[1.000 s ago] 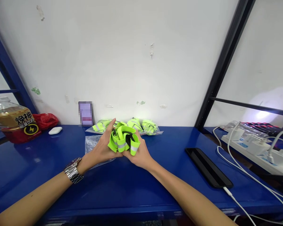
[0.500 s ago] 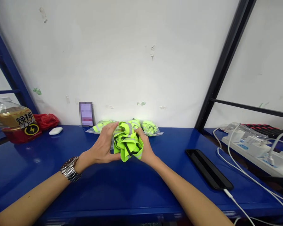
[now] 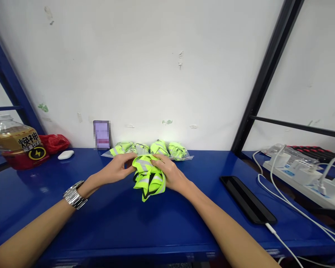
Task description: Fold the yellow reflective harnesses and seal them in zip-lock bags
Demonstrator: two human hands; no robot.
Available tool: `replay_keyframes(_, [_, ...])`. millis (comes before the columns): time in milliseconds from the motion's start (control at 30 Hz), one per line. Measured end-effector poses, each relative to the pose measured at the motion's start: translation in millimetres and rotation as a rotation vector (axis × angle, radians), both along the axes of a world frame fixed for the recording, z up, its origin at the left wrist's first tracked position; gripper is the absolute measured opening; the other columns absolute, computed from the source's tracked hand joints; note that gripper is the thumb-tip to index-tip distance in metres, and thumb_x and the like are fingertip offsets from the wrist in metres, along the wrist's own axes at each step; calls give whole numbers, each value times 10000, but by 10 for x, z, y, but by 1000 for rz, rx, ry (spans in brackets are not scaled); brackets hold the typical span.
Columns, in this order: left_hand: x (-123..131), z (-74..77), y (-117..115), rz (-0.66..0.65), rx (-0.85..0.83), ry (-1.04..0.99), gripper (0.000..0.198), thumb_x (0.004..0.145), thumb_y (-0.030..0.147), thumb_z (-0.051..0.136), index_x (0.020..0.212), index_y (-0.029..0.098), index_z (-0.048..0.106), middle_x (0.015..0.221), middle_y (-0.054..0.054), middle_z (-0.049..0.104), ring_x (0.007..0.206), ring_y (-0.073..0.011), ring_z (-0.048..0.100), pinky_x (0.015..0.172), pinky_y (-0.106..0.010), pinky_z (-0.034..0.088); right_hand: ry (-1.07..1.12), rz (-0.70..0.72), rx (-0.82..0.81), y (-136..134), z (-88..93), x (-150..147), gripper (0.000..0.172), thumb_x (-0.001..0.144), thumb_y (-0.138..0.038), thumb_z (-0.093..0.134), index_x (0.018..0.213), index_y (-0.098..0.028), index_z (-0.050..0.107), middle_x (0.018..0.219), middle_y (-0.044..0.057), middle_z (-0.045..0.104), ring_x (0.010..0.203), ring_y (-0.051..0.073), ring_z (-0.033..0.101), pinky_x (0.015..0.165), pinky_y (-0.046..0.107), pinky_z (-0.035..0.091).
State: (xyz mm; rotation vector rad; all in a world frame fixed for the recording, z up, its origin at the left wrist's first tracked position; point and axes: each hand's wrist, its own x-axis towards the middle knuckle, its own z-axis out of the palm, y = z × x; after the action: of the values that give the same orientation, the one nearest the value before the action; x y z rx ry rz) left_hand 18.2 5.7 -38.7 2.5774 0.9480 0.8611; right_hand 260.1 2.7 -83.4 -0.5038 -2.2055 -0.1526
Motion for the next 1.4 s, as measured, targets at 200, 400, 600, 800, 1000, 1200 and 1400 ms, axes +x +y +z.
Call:
replay_keyframes(200, [-18, -114, 88, 29, 26, 22, 115, 833, 159, 454, 792, 165, 562, 675, 3, 546, 593, -125, 428, 569, -261, 302, -110, -16, 45, -31, -24, -51, 138, 908, -225, 537, 1043, -204, 554, 1265, 137, 606, 967, 231, 596, 788, 390, 478])
replay_keyframes(400, [53, -187, 175, 53, -381, -461, 286, 876, 420, 477, 752, 163, 498, 663, 7, 513, 582, -116, 448, 554, -247, 357, -175, -6, 68, -137, -31, -159, 82, 916, -220, 514, 946, -206, 589, 1196, 90, 651, 833, 197, 537, 750, 356, 475])
replay_keyframes(600, [81, -57, 68, 2, -298, -312, 355, 886, 497, 470, 733, 176, 468, 649, 35, 384, 581, -109, 345, 538, -249, 286, -152, -301, 25, -105, -24, -107, 175, 939, -179, 461, 1007, -203, 620, 1193, 107, 626, 1028, 234, 557, 802, 352, 502])
replay_keyframes(800, [117, -69, -65, -69, -274, -199, 325, 881, 503, 496, 824, 193, 415, 717, 36, 361, 639, -120, 344, 583, -262, 306, -160, -294, -18, -26, -39, -18, 262, 967, -165, 404, 1139, -219, 594, 1239, 103, 608, 1084, 237, 548, 867, 385, 505])
replay_keyframes(1000, [193, -240, -13, 79, -143, -156, 316, 842, 438, 537, 767, 209, 334, 665, 56, 341, 606, -120, 304, 565, -270, 254, -93, -126, -131, -10, -40, -23, 262, 973, -201, 392, 1174, -240, 555, 1234, 92, 590, 1101, 237, 531, 917, 415, 471])
replay_keyframes(1200, [238, -357, 113, 277, -153, -290, 266, 760, 324, 536, 693, 213, 304, 630, 59, 327, 605, -122, 315, 562, -259, 254, -117, 63, -321, -109, 39, -134, 873, 677, -420, 765, 1376, -192, 295, 1286, 152, 459, 1162, 292, 452, 998, 443, 391])
replay_keyframes(1400, [212, -390, 156, 302, -177, -357, 326, 706, 356, 584, 626, 209, 304, 596, 61, 292, 591, -115, 302, 547, -242, 235, -171, -72, -230, -215, 36, -190, 838, 706, -412, 742, 1396, -229, 302, 1257, 139, 446, 1161, 327, 376, 1003, 508, 348])
